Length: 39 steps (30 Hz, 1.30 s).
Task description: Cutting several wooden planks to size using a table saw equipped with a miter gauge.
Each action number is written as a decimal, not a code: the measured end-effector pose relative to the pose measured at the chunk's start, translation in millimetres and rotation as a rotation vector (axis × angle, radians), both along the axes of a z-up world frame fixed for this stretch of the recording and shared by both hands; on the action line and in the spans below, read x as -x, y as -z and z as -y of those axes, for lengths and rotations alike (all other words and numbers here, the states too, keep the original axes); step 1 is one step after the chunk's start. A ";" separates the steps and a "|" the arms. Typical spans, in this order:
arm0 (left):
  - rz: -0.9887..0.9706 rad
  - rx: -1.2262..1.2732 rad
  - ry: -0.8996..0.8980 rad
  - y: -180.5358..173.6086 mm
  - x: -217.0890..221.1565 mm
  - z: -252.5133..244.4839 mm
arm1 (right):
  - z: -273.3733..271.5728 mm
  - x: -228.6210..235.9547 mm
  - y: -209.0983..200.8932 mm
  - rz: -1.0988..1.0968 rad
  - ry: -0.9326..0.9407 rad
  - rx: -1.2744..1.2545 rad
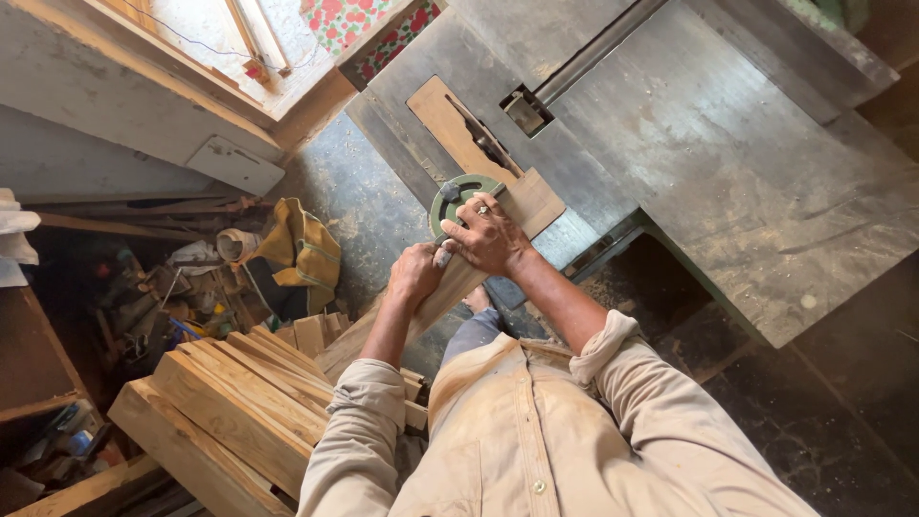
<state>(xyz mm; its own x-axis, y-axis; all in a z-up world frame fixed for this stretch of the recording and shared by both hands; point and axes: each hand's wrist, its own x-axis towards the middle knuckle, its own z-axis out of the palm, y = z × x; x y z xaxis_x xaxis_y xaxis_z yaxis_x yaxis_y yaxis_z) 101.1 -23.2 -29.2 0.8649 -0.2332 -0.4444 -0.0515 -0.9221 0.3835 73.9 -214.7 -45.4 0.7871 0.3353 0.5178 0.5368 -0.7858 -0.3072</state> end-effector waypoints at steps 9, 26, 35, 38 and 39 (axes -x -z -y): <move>0.025 0.003 0.003 3.3 -4.7 -3.0 | -1.5 -5.6 -5.6 0.010 -0.009 0.002; 0.003 0.016 -0.035 -8.9 -14.2 -1.6 | -4.5 -17.4 -2.0 0.020 -0.007 0.005; -0.002 0.014 -0.042 -11.2 -16.2 -1.9 | -4.7 -20.9 -2.1 0.013 -0.011 0.003; -0.007 0.000 -0.042 -15.8 -18.1 -0.7 | -5.7 -22.5 -2.1 0.006 -0.014 0.000; -0.016 -0.005 -0.048 -18.1 -18.7 -0.1 | -6.3 -23.1 -2.3 0.008 -0.013 0.000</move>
<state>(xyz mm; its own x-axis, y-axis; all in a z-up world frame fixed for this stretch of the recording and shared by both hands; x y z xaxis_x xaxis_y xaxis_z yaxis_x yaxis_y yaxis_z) 119.8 -23.0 -11.1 0.8679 -0.1891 -0.4593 -0.0010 -0.9254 0.3791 97.0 -208.4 -43.1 0.7785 0.3459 0.5237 0.5496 -0.7786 -0.3027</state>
